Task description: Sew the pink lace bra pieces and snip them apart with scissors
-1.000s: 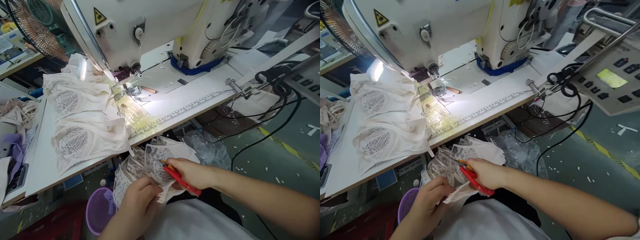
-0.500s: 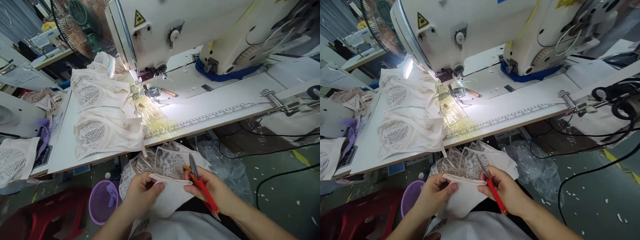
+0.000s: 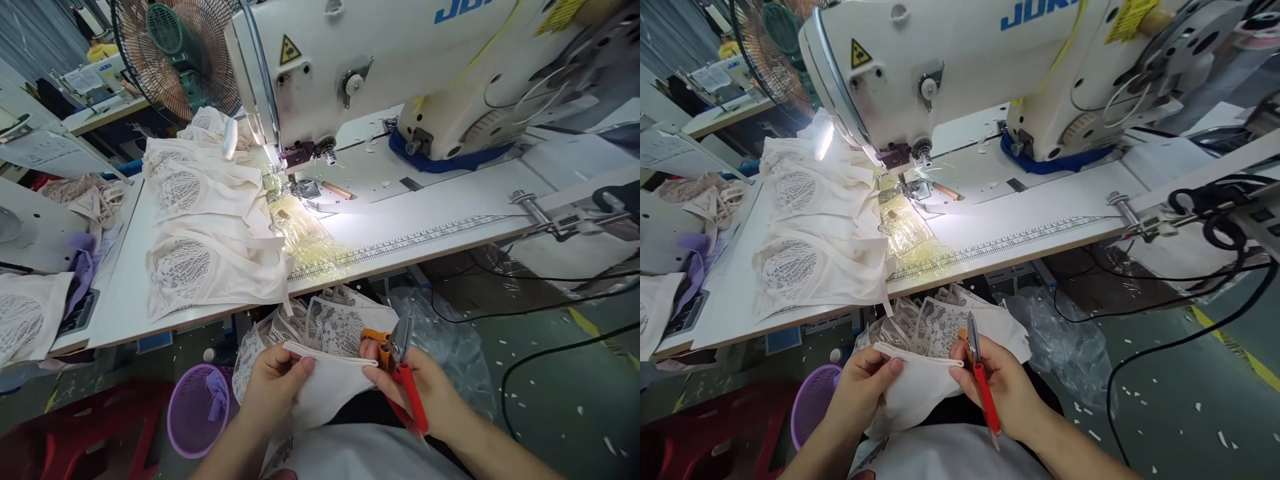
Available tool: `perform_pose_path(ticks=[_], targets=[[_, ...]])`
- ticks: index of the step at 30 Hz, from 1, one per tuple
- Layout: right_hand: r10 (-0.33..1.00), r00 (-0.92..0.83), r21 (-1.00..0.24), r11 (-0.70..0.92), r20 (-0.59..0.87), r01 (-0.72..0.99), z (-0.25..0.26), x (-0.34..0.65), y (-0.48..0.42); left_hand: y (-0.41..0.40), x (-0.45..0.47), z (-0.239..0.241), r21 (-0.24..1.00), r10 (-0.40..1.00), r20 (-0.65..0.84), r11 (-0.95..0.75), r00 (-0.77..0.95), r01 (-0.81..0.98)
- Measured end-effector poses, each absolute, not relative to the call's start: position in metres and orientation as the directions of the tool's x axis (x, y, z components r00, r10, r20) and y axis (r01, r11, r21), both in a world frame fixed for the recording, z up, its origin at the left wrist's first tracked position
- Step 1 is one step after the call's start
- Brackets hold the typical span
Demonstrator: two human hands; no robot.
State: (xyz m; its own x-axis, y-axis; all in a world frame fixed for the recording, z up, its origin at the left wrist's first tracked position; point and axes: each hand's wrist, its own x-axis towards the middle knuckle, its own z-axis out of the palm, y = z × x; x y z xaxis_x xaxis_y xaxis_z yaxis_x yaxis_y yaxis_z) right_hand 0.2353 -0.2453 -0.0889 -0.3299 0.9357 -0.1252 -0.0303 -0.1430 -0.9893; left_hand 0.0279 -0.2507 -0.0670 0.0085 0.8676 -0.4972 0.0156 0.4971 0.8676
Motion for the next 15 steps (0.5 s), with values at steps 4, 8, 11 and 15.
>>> perform_pose_path(ticks=[4,8,11,15], targets=[[0.923,-0.375,-0.996,-0.094,-0.09,0.007,-0.084,0.234,-0.244,-0.25,0.021,-0.066,0.941,0.987,-0.16,0.156,-0.013,0.299],[0.908,-0.412,-0.997,-0.067,-0.08,0.046,-0.076,0.236,-0.243,-0.25,0.016,-0.052,0.661,0.89,0.441,-0.408,0.114,0.63],[0.897,-0.437,-0.996,-0.04,-0.074,0.086,-0.071,0.236,-0.243,-0.247,0.024,-0.035,0.413,0.715,0.462,-0.696,0.524,0.587],[0.895,-0.442,-0.994,-0.01,-0.059,0.112,-0.068,0.235,-0.246,-0.238,0.042,-0.031,0.466,0.658,0.215,-0.718,0.722,0.516]])
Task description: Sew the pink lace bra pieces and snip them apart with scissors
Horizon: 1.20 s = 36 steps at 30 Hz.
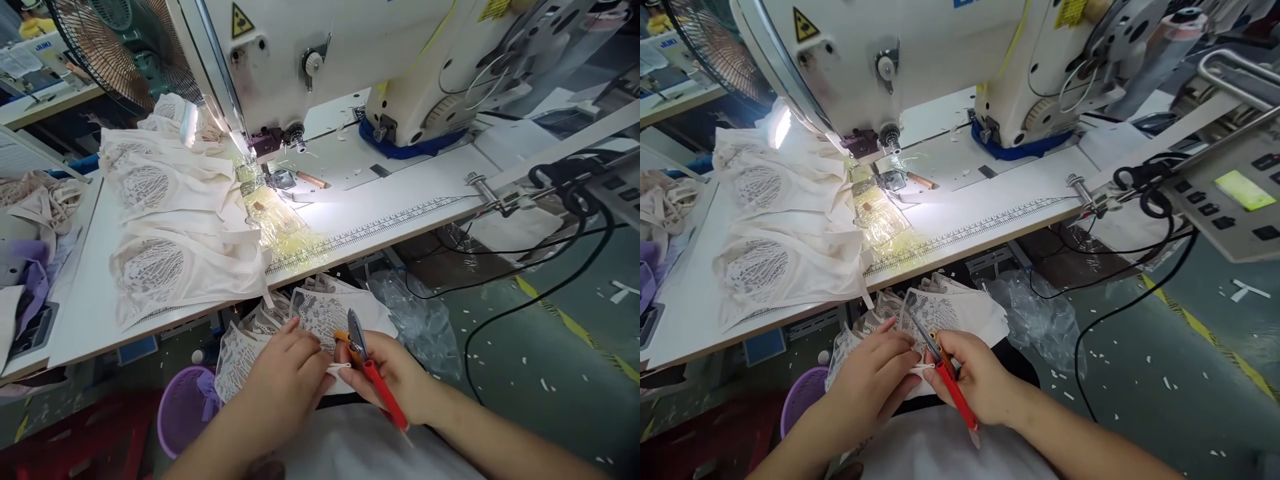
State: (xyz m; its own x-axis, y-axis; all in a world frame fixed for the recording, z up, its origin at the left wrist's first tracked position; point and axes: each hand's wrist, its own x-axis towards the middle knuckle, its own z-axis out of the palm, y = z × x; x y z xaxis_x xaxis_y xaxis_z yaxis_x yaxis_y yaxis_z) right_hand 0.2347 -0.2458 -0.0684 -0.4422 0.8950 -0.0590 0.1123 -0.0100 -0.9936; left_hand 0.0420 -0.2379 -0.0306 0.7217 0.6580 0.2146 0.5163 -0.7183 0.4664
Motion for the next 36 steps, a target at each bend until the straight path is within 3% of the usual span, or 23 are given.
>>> perform_pose_path(ticks=[3,6,9,11,20,24,28,36], targets=[[0.895,-0.437,-0.993,-0.038,-0.083,0.112,-0.071,0.235,-0.248,-0.234,0.048,-0.039,0.658,0.739,0.074,-0.541,0.669,0.524],[0.898,-0.425,-0.992,-0.076,-0.113,0.104,-0.074,0.236,-0.25,-0.235,0.048,-0.047,0.887,0.837,-0.177,-0.092,0.517,0.452],[0.9,-0.414,-0.987,-0.089,-0.136,0.131,-0.075,0.237,-0.25,-0.237,0.046,-0.051,0.884,0.806,-0.467,0.411,0.364,0.224],[0.897,-0.417,-0.984,-0.091,-0.148,0.154,-0.075,0.236,-0.25,-0.237,0.046,-0.053,0.835,0.784,-0.543,0.543,0.3,0.091],[0.862,-0.445,-0.963,-0.159,-0.243,0.217,-0.07,0.237,-0.247,-0.242,0.047,-0.058,0.807,0.778,-0.581,0.59,0.238,0.041],[0.748,-0.638,-0.945,0.047,-0.182,0.325,-0.065,0.258,-0.241,-0.242,0.048,-0.055,0.798,0.77,-0.589,0.603,0.245,0.022],[0.624,-0.731,-0.819,0.247,-0.274,0.518,-0.065,0.278,-0.24,-0.242,0.049,-0.054,0.772,0.749,-0.619,0.636,0.236,0.003],[0.575,-0.716,-0.739,0.265,-0.395,0.62,-0.059,0.276,-0.247,-0.242,0.055,-0.053,0.8,0.779,-0.599,0.591,0.184,0.104]])
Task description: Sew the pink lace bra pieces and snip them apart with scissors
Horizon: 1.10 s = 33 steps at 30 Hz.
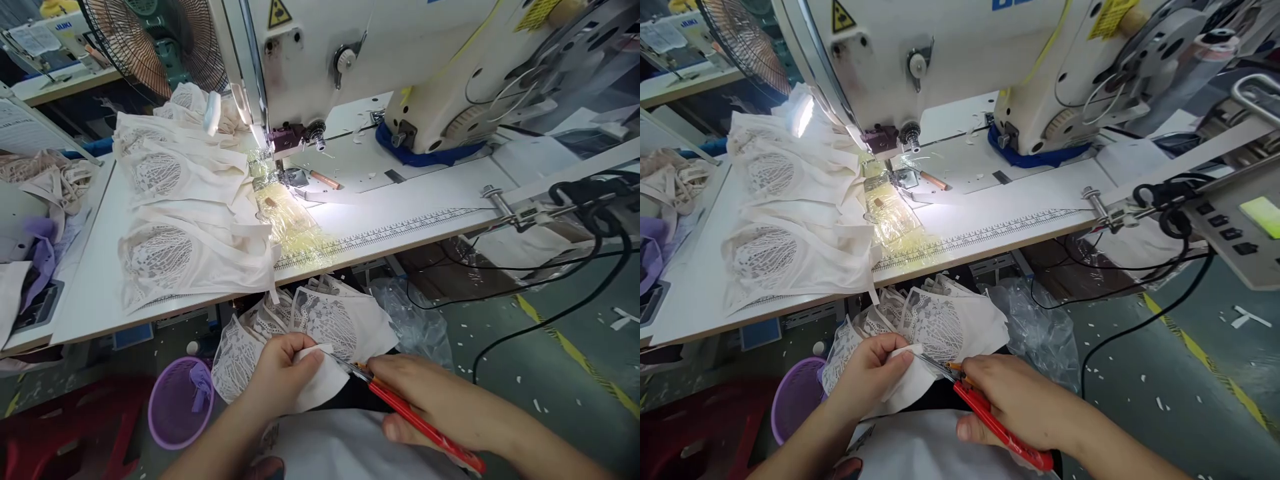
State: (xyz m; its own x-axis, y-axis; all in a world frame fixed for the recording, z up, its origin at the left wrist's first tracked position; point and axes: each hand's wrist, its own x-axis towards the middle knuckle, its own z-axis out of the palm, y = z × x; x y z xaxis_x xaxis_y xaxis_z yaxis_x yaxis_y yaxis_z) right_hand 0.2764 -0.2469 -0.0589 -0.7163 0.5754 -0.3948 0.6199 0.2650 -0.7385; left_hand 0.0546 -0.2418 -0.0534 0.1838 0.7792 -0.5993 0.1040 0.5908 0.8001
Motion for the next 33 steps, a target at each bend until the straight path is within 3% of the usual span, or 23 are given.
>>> perform_pose_path(ticks=[9,17,25,30,33], targets=[[0.609,-0.687,-0.737,0.235,-0.397,0.633,-0.066,0.276,-0.248,-0.241,0.056,-0.057,0.8,0.786,-0.6,0.589,0.147,0.115],[0.667,-0.608,-0.768,0.083,-0.43,0.635,-0.078,0.271,-0.257,-0.241,0.055,-0.057,0.797,0.778,-0.601,0.602,0.181,0.056],[0.799,-0.493,-0.859,-0.057,-0.345,0.509,-0.09,0.26,-0.261,-0.241,0.05,-0.058,0.82,0.801,-0.57,0.567,0.182,0.074],[0.908,-0.344,-0.956,-0.157,-0.238,0.246,-0.073,0.255,-0.258,-0.244,0.049,-0.056,0.853,0.838,-0.522,0.505,0.161,0.133],[0.922,-0.345,-0.977,-0.12,-0.177,0.178,-0.062,0.246,-0.258,-0.243,0.049,-0.055,0.859,0.848,-0.508,0.485,0.153,0.165]])
